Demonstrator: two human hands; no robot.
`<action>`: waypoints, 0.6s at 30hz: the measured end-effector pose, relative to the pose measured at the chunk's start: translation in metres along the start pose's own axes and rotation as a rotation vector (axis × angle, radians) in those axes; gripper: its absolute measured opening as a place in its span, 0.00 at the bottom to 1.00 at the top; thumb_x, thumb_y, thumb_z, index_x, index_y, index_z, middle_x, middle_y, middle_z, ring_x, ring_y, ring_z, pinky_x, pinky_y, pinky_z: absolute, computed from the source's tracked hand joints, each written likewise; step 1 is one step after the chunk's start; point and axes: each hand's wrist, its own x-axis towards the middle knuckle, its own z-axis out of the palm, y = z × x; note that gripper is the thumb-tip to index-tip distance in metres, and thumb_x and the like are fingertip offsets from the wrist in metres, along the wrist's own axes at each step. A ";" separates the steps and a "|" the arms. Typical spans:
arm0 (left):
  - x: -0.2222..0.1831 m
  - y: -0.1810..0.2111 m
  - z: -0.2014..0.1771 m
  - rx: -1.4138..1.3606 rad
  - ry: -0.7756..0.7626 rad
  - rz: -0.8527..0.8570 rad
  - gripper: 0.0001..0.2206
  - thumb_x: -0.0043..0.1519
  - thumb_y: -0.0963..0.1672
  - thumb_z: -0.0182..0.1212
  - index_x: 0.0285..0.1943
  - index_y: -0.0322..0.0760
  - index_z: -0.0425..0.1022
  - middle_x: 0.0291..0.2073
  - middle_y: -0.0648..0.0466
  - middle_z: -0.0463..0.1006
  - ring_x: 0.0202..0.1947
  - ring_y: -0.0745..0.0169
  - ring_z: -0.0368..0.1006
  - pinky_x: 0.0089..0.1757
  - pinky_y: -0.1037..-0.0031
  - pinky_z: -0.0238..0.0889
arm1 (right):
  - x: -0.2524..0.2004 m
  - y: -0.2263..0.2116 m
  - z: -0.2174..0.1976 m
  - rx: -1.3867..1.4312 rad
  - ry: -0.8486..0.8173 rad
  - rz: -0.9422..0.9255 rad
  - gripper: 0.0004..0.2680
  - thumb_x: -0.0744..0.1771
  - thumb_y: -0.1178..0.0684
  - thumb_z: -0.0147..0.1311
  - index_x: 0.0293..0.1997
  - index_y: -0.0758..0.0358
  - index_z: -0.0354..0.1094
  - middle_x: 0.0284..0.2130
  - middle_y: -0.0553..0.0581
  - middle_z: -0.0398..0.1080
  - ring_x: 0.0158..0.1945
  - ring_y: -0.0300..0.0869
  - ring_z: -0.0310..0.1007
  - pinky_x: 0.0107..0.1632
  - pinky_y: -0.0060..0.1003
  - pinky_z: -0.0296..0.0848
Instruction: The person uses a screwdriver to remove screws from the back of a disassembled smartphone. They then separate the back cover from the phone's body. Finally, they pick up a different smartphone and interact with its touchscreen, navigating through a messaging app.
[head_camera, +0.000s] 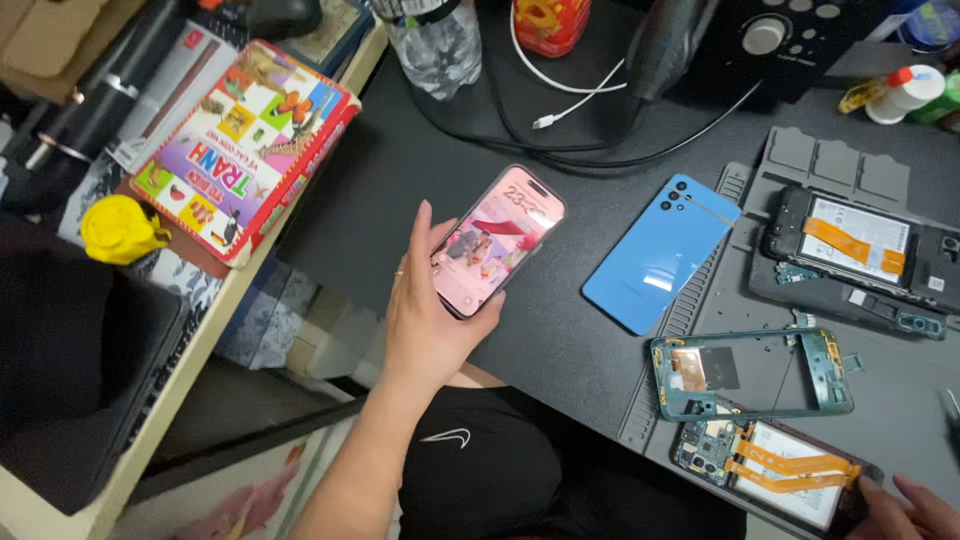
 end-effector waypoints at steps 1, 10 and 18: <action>-0.001 -0.001 0.000 0.002 -0.004 0.009 0.54 0.51 0.45 0.79 0.86 0.41 0.42 0.73 0.53 0.73 0.71 0.48 0.70 0.66 0.58 0.61 | 0.002 -0.011 -0.001 0.001 0.008 0.007 0.09 0.77 0.70 0.60 0.68 0.78 0.77 0.77 0.81 0.65 0.44 0.53 0.64 0.56 0.46 0.68; -0.009 -0.014 0.010 0.004 0.031 0.159 0.53 0.56 0.43 0.79 0.86 0.42 0.40 0.78 0.54 0.69 0.77 0.47 0.64 0.68 0.54 0.60 | 0.019 -0.042 -0.018 -0.179 -0.181 0.018 0.18 0.70 0.66 0.64 0.71 0.71 0.78 0.77 0.72 0.70 0.56 0.51 0.76 0.65 0.44 0.76; -0.011 -0.013 0.011 0.042 0.063 0.201 0.53 0.56 0.43 0.79 0.86 0.41 0.40 0.78 0.53 0.69 0.75 0.47 0.66 0.69 0.51 0.58 | 0.044 -0.140 -0.016 0.024 0.156 0.110 0.10 0.78 0.79 0.49 0.61 0.82 0.77 0.72 0.82 0.70 0.57 0.59 0.68 0.67 0.53 0.70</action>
